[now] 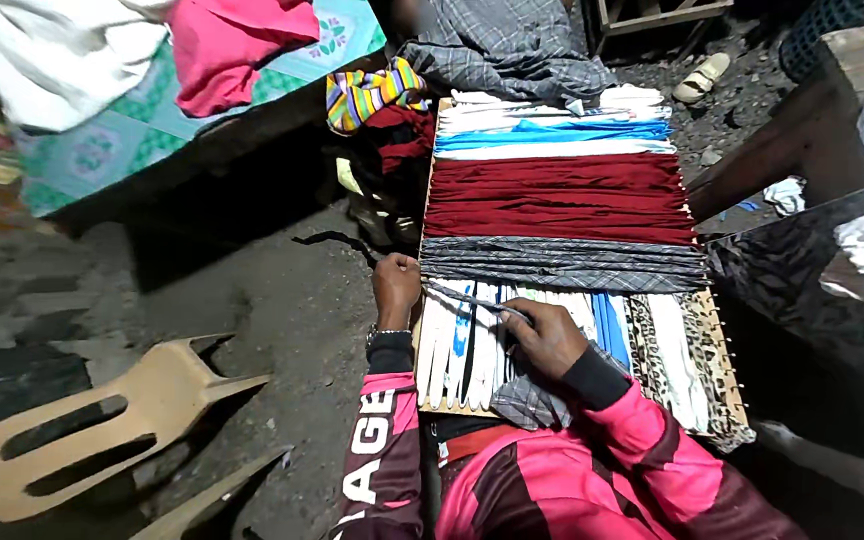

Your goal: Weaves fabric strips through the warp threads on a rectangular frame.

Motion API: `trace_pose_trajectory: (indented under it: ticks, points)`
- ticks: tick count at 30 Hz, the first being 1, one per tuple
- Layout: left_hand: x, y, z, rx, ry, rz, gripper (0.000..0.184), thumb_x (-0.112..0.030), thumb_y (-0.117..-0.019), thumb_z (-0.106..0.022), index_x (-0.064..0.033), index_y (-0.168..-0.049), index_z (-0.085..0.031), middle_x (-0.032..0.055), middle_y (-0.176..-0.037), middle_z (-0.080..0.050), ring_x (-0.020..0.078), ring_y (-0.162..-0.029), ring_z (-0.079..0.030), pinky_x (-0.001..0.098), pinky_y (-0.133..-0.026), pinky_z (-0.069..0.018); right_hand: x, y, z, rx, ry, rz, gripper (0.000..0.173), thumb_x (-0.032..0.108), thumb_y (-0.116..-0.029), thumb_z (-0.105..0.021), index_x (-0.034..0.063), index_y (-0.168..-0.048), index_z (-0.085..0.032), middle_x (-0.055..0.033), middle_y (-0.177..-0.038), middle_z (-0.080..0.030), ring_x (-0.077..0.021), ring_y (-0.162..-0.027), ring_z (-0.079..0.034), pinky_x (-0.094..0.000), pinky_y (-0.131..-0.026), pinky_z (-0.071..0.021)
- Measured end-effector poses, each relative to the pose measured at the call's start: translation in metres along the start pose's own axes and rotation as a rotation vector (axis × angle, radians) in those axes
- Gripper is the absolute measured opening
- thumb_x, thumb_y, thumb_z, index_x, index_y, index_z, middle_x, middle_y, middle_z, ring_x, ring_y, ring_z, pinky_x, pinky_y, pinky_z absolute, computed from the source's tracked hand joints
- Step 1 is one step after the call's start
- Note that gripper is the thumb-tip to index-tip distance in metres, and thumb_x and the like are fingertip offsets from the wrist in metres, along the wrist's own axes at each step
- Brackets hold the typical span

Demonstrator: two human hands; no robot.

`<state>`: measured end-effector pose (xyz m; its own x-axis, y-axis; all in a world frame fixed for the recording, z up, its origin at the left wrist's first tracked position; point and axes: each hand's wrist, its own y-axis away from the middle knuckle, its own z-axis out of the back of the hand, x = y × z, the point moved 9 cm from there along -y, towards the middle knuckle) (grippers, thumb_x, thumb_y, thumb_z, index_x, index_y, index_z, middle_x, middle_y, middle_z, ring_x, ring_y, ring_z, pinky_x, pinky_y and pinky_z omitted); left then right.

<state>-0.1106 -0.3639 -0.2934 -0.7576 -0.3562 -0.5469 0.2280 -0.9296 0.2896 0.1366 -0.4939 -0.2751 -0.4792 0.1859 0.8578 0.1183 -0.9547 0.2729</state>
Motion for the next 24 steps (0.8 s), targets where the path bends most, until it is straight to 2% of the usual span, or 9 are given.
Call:
trace_pose_trajectory:
  ticks: [2, 6, 9, 12, 14, 16, 19, 22, 24]
  points:
    - [0.012, -0.001, -0.007, 0.043, 0.113, 0.058, 0.019, -0.018, -0.0993, -0.064, -0.0018, -0.108, -0.070, 0.0227, -0.103, -0.068, 0.0366, -0.089, -0.065, 0.0592, -0.076, -0.0522, -0.011, -0.006, 0.011, -0.042, -0.020, -0.023, 0.027, 0.030, -0.1057, -0.055, 0.0156, -0.117, -0.075, -0.0061, -0.092, -0.074, -0.0188, -0.084, -0.071, -0.0473, -0.081, -0.0576]
    - [0.032, -0.015, -0.017, 0.101, 0.281, 0.195, 0.019, -0.019, -0.0989, -0.066, -0.0055, -0.112, -0.071, 0.0133, -0.099, -0.068, 0.0206, -0.075, -0.061, 0.0443, -0.070, -0.0545, -0.029, -0.022, 0.021, -0.097, -0.057, -0.048, 0.023, 0.029, -0.1041, -0.060, 0.0150, -0.114, -0.076, -0.0064, -0.101, -0.076, -0.0197, -0.093, -0.072, -0.0499, -0.089, -0.0572]
    - [0.029, -0.004, -0.016, 0.075, 0.268, 0.137, 0.020, -0.023, -0.0995, -0.065, -0.0078, -0.111, -0.070, 0.0146, -0.100, -0.068, 0.0242, -0.079, -0.062, 0.0482, -0.070, -0.0532, -0.049, -0.032, 0.025, -0.086, -0.088, -0.072, 0.021, 0.028, -0.1013, -0.063, 0.0162, -0.112, -0.077, -0.0048, -0.108, -0.076, -0.0192, -0.102, -0.071, -0.0511, -0.095, -0.0556]
    - [0.026, -0.004, -0.011, -0.016, 0.212, 0.041, 0.019, -0.022, -0.0997, -0.067, -0.0058, -0.108, -0.073, 0.0146, -0.104, -0.071, 0.0270, -0.091, -0.067, 0.0524, -0.083, -0.0542, -0.071, -0.029, 0.033, -0.049, -0.179, -0.136, 0.020, 0.027, -0.0999, -0.066, 0.0152, -0.112, -0.076, -0.0056, -0.110, -0.075, -0.0197, -0.103, -0.070, -0.0509, -0.095, -0.0552]
    - [0.025, 0.004, -0.012, -0.011, 0.184, -0.024, 0.023, -0.026, -0.1021, -0.064, -0.0069, -0.114, -0.071, 0.0166, -0.110, -0.070, 0.0305, -0.095, -0.067, 0.0564, -0.084, -0.0537, -0.098, -0.017, 0.047, -0.067, -0.301, -0.221, 0.020, 0.023, -0.0985, -0.068, 0.0129, -0.114, -0.075, -0.0077, -0.108, -0.074, -0.0208, -0.096, -0.070, -0.0503, -0.089, -0.0561]
    - [0.023, 0.009, -0.011, -0.031, 0.159, -0.064, 0.024, -0.026, -0.1026, -0.063, -0.0072, -0.117, -0.070, 0.0159, -0.112, -0.070, 0.0300, -0.097, -0.067, 0.0565, -0.086, -0.0541, -0.121, 0.001, 0.064, -0.120, -0.433, -0.310, 0.021, 0.016, -0.0957, -0.071, 0.0107, -0.116, -0.074, -0.0087, -0.095, -0.072, -0.0186, -0.078, -0.065, -0.0439, -0.076, -0.0548]
    - [0.001, 0.022, 0.005, -0.144, 0.069, -0.163, 0.026, -0.020, -0.1028, -0.061, -0.0034, -0.122, -0.067, 0.0183, -0.114, -0.070, 0.0317, -0.101, -0.069, 0.0572, -0.092, -0.0543, -0.127, 0.031, 0.088, -0.102, -0.571, -0.330, 0.026, 0.009, -0.0951, -0.070, 0.0099, -0.121, -0.071, -0.0074, -0.084, -0.070, -0.0138, -0.070, -0.063, -0.0351, -0.071, -0.0559]
    - [-0.035, 0.058, 0.014, -0.176, 0.138, -0.235, 0.024, -0.021, -0.1037, -0.060, -0.0032, -0.118, -0.067, 0.0122, -0.099, -0.069, 0.0200, -0.082, -0.066, 0.0432, -0.078, -0.0559, -0.117, 0.060, 0.106, -0.015, -0.633, -0.234, 0.040, 0.011, -0.0914, -0.070, 0.0111, -0.131, -0.065, -0.0070, -0.077, -0.067, -0.0133, -0.067, -0.060, -0.0343, -0.069, -0.0552]
    - [-0.059, 0.088, -0.007, 0.062, 0.292, -0.224, 0.023, -0.023, -0.1063, -0.056, -0.0031, -0.106, -0.068, 0.0044, -0.081, -0.067, 0.0112, -0.064, -0.063, 0.0327, -0.061, -0.0568, -0.102, 0.078, 0.117, 0.008, -0.635, -0.179, 0.052, 0.013, -0.0844, -0.075, 0.0137, -0.135, -0.064, -0.0070, -0.084, -0.067, -0.0147, -0.071, -0.063, -0.0346, -0.069, -0.0579]
